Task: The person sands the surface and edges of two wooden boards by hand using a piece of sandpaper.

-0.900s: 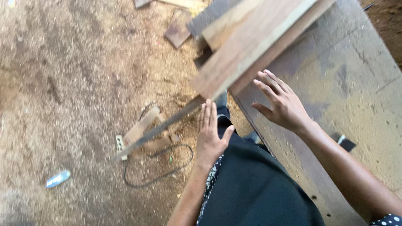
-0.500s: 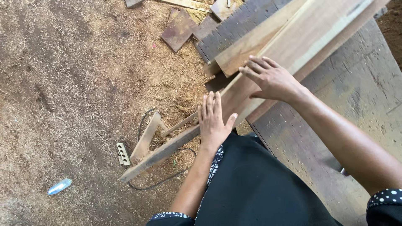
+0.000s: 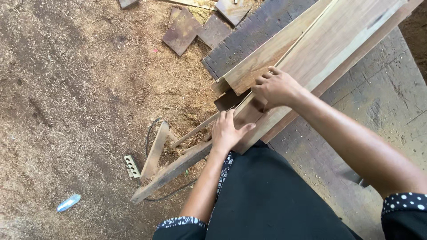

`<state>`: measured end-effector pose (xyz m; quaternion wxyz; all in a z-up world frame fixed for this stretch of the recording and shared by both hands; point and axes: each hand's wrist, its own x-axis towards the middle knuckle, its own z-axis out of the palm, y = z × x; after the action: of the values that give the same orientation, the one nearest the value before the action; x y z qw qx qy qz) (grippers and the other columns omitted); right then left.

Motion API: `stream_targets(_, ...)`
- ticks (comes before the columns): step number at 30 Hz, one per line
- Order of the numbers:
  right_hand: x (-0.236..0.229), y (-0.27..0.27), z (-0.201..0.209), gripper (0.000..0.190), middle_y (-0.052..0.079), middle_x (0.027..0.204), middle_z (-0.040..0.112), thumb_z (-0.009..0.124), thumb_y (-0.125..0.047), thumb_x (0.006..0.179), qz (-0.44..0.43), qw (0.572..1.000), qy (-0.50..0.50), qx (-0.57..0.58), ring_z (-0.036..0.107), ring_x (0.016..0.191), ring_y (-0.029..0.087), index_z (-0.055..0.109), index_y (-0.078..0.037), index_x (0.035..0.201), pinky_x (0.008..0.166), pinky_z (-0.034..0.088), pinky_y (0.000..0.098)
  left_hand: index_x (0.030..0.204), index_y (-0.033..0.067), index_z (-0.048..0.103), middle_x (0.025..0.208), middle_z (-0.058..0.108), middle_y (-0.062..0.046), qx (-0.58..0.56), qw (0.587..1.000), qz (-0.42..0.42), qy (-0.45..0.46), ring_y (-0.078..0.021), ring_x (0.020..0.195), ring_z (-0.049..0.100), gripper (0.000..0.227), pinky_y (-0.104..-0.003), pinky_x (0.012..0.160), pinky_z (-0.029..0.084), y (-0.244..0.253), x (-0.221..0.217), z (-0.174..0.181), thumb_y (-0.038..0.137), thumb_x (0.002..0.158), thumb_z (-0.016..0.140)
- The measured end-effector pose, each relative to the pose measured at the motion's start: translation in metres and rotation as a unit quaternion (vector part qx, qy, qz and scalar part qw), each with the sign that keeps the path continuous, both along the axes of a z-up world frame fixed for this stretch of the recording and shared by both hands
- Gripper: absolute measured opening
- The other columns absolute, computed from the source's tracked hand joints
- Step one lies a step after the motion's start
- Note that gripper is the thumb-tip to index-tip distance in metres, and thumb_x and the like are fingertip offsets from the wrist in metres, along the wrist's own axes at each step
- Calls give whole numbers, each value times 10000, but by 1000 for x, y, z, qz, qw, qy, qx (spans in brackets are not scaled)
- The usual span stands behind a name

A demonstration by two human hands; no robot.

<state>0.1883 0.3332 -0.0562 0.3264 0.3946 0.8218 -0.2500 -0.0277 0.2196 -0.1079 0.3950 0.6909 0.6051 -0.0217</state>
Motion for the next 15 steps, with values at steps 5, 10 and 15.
stream_targets(5,13,42,12,1003,1,1484,459,809,-745,671,27,995,-74,-57,358,1416,230,465,-268,1482,1187,155,649,1049,68,578,1058,630,-104,-81,997,7,17,-226,939,687,1044,-417,715,595,15,4,-9,988,569,461)
stream_targets(10,32,50,9,861,-23,1407,593,813,-711,666,12,994,-97,-50,471,1379,186,623,-245,1365,1231,277,559,978,70,568,1034,642,-82,-71,996,31,-33,-222,887,678,1019,-421,691,573,6,6,-18,990,548,487)
stream_targets(15,45,47,14,763,1,1282,651,874,-657,616,-32,994,-47,-97,488,1333,191,704,-253,1241,1237,288,443,1070,57,560,689,656,-100,-54,998,3,-11,-244,608,706,894,-388,546,579,-9,7,-2,886,759,435)
